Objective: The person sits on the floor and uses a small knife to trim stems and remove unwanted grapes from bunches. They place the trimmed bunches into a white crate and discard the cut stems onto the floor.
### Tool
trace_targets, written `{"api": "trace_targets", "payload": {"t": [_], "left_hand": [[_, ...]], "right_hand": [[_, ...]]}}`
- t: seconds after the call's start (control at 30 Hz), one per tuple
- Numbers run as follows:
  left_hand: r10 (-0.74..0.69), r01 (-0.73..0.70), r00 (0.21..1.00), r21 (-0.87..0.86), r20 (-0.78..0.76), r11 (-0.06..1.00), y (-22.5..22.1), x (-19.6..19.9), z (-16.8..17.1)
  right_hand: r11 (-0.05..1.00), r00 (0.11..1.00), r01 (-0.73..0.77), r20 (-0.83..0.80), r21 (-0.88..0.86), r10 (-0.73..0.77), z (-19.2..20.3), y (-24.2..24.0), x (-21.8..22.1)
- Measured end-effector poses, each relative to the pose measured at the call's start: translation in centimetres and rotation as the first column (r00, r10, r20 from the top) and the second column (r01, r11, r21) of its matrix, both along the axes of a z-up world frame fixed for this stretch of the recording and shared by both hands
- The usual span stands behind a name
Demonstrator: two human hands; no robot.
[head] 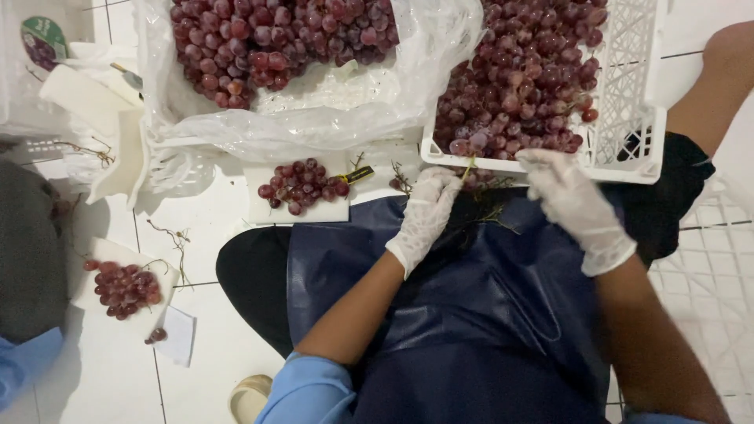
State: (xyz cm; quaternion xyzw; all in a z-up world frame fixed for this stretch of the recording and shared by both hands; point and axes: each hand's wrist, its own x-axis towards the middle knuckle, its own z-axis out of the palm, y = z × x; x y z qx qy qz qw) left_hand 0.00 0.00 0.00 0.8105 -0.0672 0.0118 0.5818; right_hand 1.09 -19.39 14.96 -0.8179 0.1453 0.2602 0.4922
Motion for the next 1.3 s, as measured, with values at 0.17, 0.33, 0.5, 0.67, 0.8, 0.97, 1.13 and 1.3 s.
{"api": "trace_targets", "payload": {"t": [0.17, 0.33, 0.5, 0.67, 0.8, 0.97, 1.13, 1.3], "left_hand": [[0.041, -0.053, 0.991, -0.095, -0.126, 0.994, 0.6, -0.2, 1.3], [0.107, -0.192, 0.959, -0.322, -0.263, 0.927, 0.3, -0.2, 1.6], [0.158, -0.233, 0.950, -0.277, -0.268, 0.932, -0.1, -0.1, 1.6], [0.059, -0.239, 0.887, -0.347, -0.458, 0.907, -0.5, 0.3, 3.1], [0.043, -0.256, 0.856, -0.351, -0.515, 0.901, -2.1, 0.2, 3.3], [-0.014, -0.120, 0.793, -0.180, -0.609, 0.976, 0.2, 1.0, 5.2], [-0.134, -0.003, 0.617, -0.173, -0.775, 0.985, 0.4, 2.5, 9.9], [-0.315, -0.210, 0.625, -0.543, -0.714, 0.813, -1.0, 3.0, 5.8]], "right_hand": [[0.914, 0.877, -0.242, 0.329, -0.326, 0.350, -4.5, -1.9, -3.1], [0.315, 0.486, -0.199, 0.186, -0.928, 0.854, -3.4, -2.5, -1.4], [0.144, 0.333, -0.126, 0.095, -0.982, 0.938, -4.7, -2.5, 1.4], [0.510, 0.762, -0.340, 0.086, -0.790, 0.642, -1.2, -2.8, -1.5], [0.982, 0.965, 0.186, 0.197, -0.033, -0.176, -4.2, -3.4, -5.0], [0.909, 0.960, 0.240, 0.054, 0.341, -0.273, -2.1, -3.0, -6.3], [0.889, 0.957, 0.282, -0.034, 0.360, -0.290, -3.0, -3.4, -6.4], [0.907, 0.952, 0.218, 0.124, 0.362, -0.279, -2.1, -3.0, -6.8]]}}
